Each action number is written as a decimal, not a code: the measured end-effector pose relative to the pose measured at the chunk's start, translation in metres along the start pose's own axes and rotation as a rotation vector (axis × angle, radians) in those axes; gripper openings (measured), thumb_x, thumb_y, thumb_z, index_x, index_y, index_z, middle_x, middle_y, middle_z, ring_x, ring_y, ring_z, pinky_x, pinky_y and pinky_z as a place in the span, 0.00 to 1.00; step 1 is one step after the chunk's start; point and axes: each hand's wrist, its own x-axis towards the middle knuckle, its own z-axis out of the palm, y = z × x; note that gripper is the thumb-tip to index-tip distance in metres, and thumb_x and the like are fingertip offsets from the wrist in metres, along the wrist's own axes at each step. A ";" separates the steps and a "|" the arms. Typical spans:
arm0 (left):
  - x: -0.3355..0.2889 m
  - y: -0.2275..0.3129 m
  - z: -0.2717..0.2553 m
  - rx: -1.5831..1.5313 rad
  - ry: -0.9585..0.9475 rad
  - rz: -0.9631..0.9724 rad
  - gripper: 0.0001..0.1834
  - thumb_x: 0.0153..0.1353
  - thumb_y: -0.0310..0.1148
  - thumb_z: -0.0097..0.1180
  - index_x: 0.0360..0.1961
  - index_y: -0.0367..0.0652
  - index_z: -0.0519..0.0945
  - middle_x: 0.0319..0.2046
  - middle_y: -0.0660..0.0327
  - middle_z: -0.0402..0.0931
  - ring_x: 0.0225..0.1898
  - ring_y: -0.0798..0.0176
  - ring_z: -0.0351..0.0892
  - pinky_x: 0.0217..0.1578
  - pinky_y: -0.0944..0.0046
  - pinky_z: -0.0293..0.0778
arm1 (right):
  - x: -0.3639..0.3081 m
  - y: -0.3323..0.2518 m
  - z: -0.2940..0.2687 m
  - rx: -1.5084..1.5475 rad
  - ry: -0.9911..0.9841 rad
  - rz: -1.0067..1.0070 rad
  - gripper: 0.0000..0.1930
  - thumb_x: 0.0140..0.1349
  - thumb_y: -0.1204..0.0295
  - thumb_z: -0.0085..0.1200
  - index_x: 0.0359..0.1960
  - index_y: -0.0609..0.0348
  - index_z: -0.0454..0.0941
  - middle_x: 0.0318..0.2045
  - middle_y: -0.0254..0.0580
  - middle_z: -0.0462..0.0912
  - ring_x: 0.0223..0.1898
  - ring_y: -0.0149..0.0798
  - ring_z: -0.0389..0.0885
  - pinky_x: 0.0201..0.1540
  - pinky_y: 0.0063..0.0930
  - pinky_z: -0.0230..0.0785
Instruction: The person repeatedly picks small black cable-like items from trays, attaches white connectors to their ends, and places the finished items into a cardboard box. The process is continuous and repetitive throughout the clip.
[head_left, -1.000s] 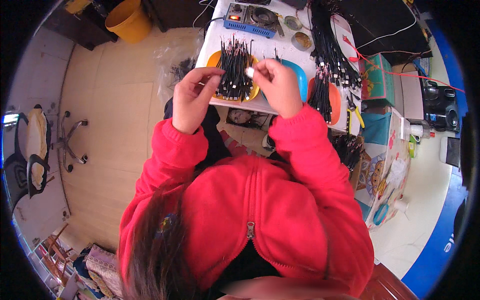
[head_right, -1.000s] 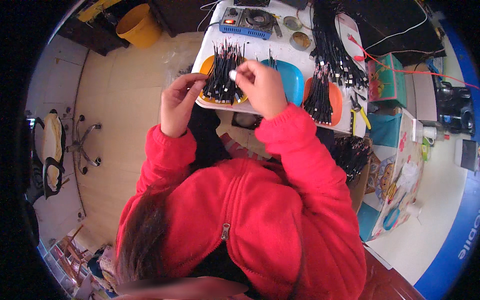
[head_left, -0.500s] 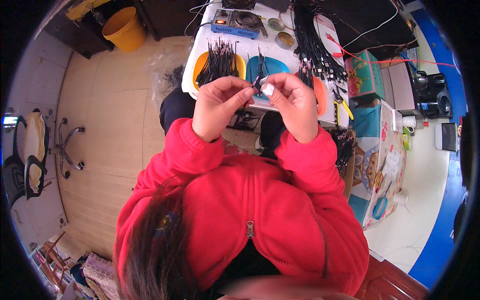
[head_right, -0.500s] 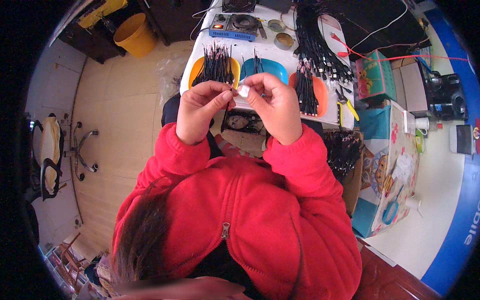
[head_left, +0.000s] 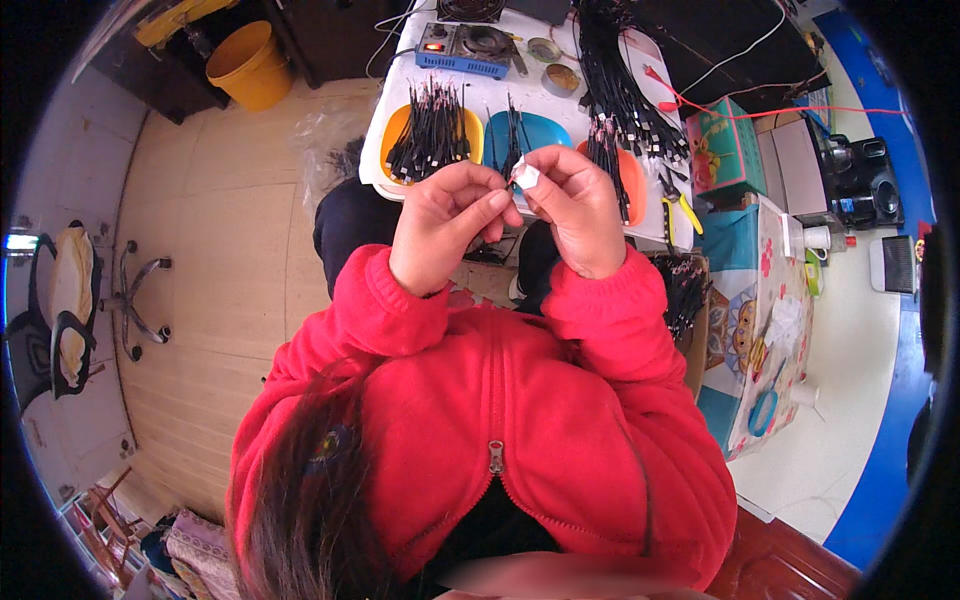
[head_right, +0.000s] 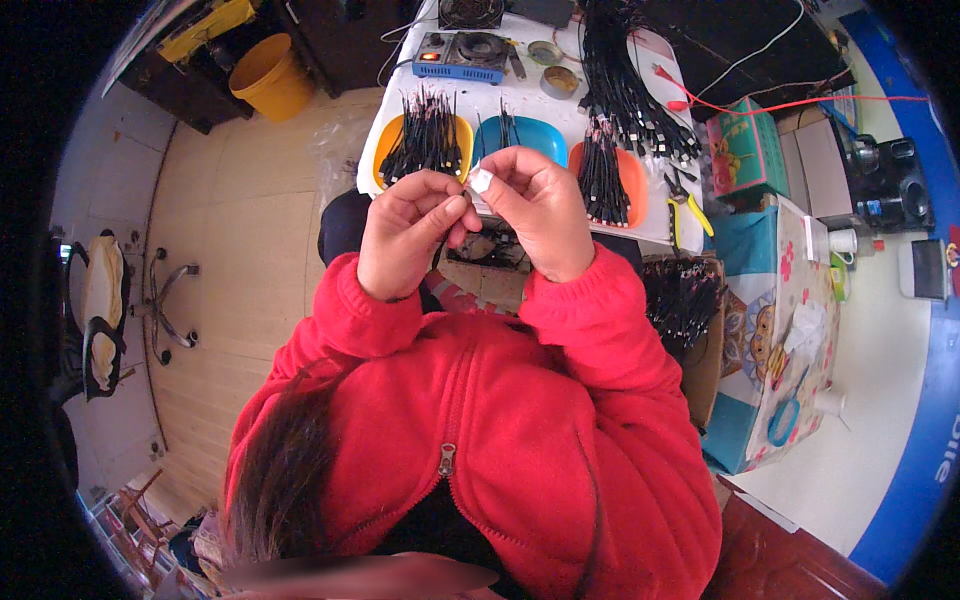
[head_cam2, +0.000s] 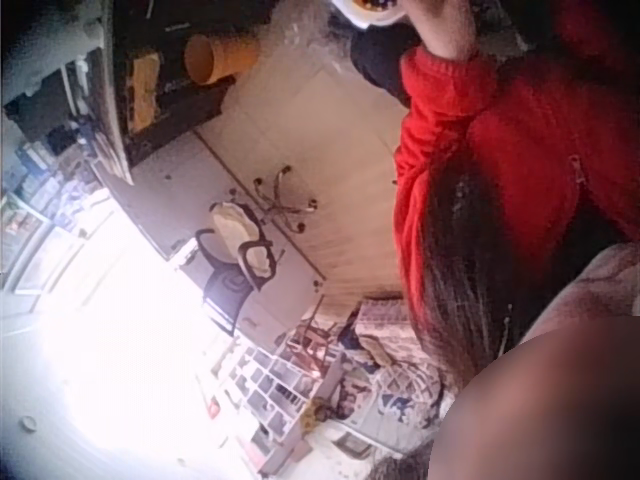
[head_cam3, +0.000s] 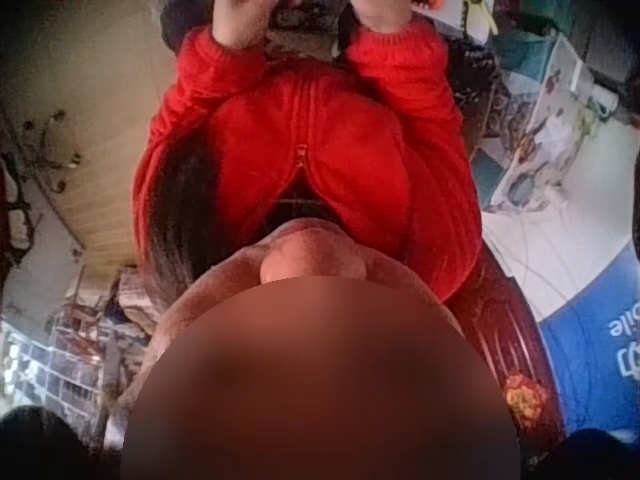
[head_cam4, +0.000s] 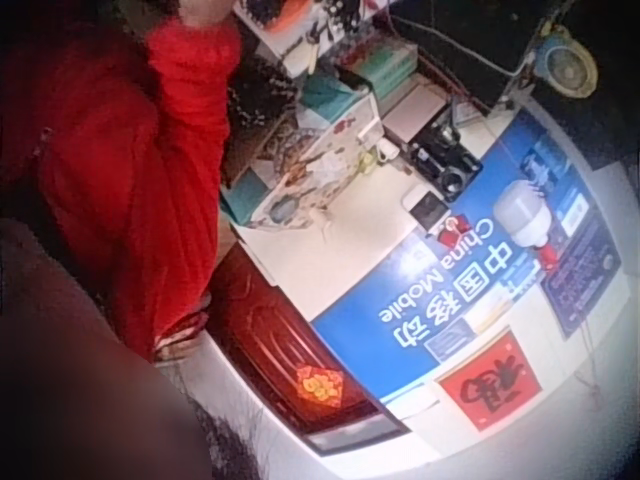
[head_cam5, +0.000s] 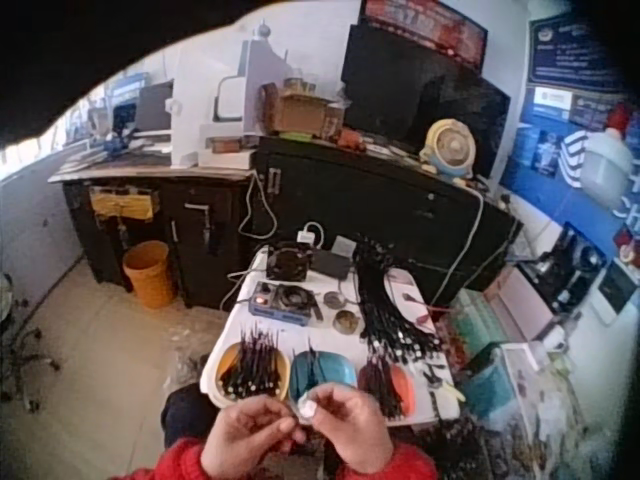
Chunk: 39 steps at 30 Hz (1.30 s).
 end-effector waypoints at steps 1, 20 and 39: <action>0.000 -0.002 0.001 -0.039 0.000 0.026 0.05 0.66 0.22 0.50 0.42 0.35 0.74 0.29 0.58 0.79 0.27 0.73 0.73 0.30 0.75 0.69 | 0.000 0.003 0.000 0.126 -0.002 0.061 0.06 0.64 0.73 0.53 0.38 0.63 0.75 0.28 0.32 0.78 0.27 0.24 0.75 0.33 0.19 0.70; 0.026 -0.040 -0.037 -0.280 0.209 -0.091 0.06 0.66 0.25 0.51 0.40 0.35 0.77 0.28 0.59 0.78 0.23 0.73 0.69 0.26 0.75 0.65 | 0.102 0.088 -0.091 -1.214 0.363 -0.097 0.09 0.54 0.69 0.59 0.33 0.61 0.79 0.28 0.51 0.83 0.33 0.50 0.83 0.38 0.39 0.73; 0.035 -0.037 0.000 -0.243 0.211 -0.055 0.07 0.63 0.25 0.55 0.41 0.37 0.80 0.40 0.59 0.80 0.41 0.64 0.79 0.42 0.61 0.78 | 0.006 0.017 -0.021 -0.393 0.035 -0.032 0.07 0.63 0.74 0.56 0.37 0.67 0.78 0.29 0.31 0.80 0.30 0.20 0.73 0.33 0.14 0.66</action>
